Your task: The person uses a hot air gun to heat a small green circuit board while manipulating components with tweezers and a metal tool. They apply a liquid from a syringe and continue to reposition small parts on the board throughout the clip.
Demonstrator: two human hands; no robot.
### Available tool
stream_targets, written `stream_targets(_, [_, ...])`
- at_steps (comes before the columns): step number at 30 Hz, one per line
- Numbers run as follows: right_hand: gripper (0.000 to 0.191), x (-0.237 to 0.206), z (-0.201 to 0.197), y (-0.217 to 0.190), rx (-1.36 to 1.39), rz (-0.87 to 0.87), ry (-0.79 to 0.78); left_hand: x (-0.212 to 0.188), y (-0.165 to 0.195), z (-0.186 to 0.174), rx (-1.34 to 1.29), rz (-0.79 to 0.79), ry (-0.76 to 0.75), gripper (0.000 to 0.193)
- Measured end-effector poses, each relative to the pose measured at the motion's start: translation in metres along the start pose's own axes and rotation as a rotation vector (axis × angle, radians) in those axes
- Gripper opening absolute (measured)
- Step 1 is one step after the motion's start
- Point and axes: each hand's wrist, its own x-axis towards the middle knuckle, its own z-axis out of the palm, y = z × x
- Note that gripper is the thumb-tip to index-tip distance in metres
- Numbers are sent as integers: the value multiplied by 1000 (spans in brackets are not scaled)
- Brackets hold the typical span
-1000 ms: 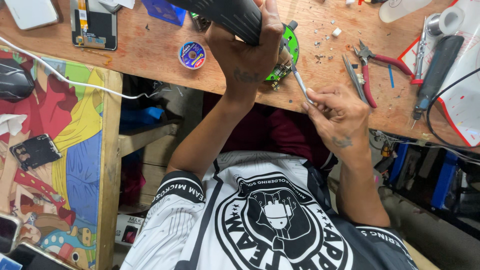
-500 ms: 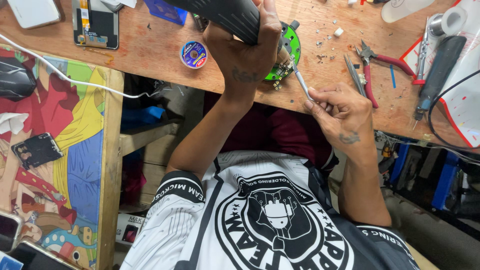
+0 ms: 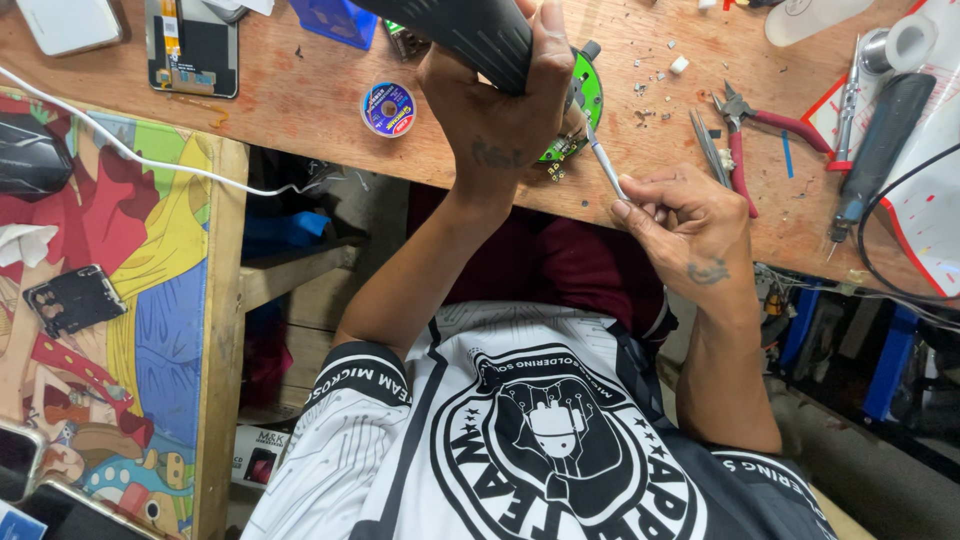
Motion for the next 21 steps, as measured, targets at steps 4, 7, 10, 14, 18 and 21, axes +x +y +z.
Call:
stream_targets(4, [23,-1,0,-2,-6,22,4,5,-4,0,75,101,2,9])
stream_targets(7, [23,0,-1,-2,17,15,0,8,-7,-1,160,187,11,16])
stream_targets(10, [22,0,0,-3,19,35,1,9,-7,-3,122,136,-4,23])
stream_targets(14, [26,0,2,-6,-2,22,39,8,-4,-3,181,154,9,18])
stream_targets(18, [26,-4,4,-12,-118,-37,83,5,-1,-3,128,91,3,17])
stream_targets(21, [26,-7,7,-15,-139,-69,92,5,0,-3,116,51,19,14])
